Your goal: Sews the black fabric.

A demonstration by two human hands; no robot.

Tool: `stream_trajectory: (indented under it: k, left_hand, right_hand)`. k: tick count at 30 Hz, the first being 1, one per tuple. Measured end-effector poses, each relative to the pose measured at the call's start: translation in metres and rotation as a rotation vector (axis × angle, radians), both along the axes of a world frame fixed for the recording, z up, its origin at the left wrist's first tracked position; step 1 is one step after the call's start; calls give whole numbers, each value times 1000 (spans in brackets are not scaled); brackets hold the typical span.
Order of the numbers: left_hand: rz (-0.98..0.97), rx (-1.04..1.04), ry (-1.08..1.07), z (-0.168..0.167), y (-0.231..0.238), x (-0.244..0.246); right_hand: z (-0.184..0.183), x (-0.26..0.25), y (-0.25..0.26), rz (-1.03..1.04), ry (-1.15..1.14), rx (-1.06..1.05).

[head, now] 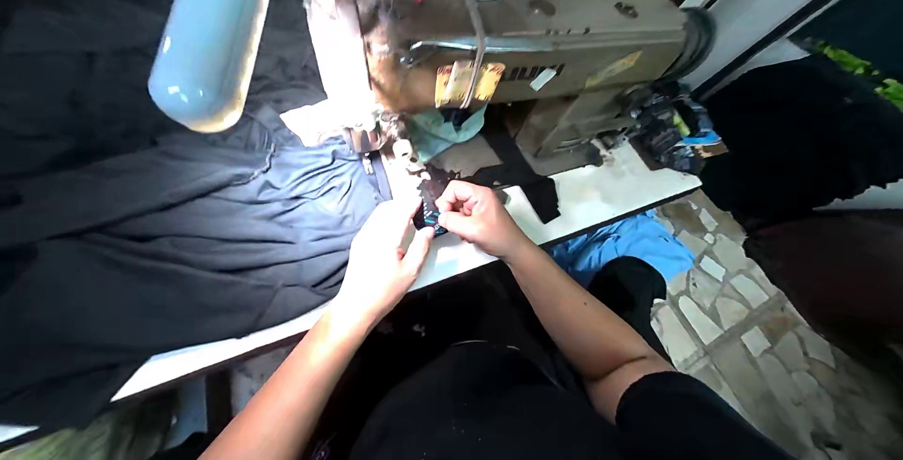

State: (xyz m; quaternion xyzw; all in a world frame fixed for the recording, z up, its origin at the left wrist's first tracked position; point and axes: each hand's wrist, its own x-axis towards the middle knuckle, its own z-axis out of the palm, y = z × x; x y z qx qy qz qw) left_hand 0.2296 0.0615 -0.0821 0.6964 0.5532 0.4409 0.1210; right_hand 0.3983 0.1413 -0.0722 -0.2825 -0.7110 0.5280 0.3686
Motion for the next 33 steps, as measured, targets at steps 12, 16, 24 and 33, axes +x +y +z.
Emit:
stream_trajectory:
  k: [12,16,24,33]
  left_hand:
    - [164,-465,-804,21,-23,9]
    - [168,-482,-904,21,-21,12]
    - [108,-413,-693,21,-27,0]
    - [41,-431,-528,22,-24,-10]
  right_hand:
    - [-3,-2,-21,-25,7,-52]
    - [-5,-7,-30,55,85,-191]
    - [7,-8,-32,47,40,-207]
    - [6,-8,-28,76,34,-299]
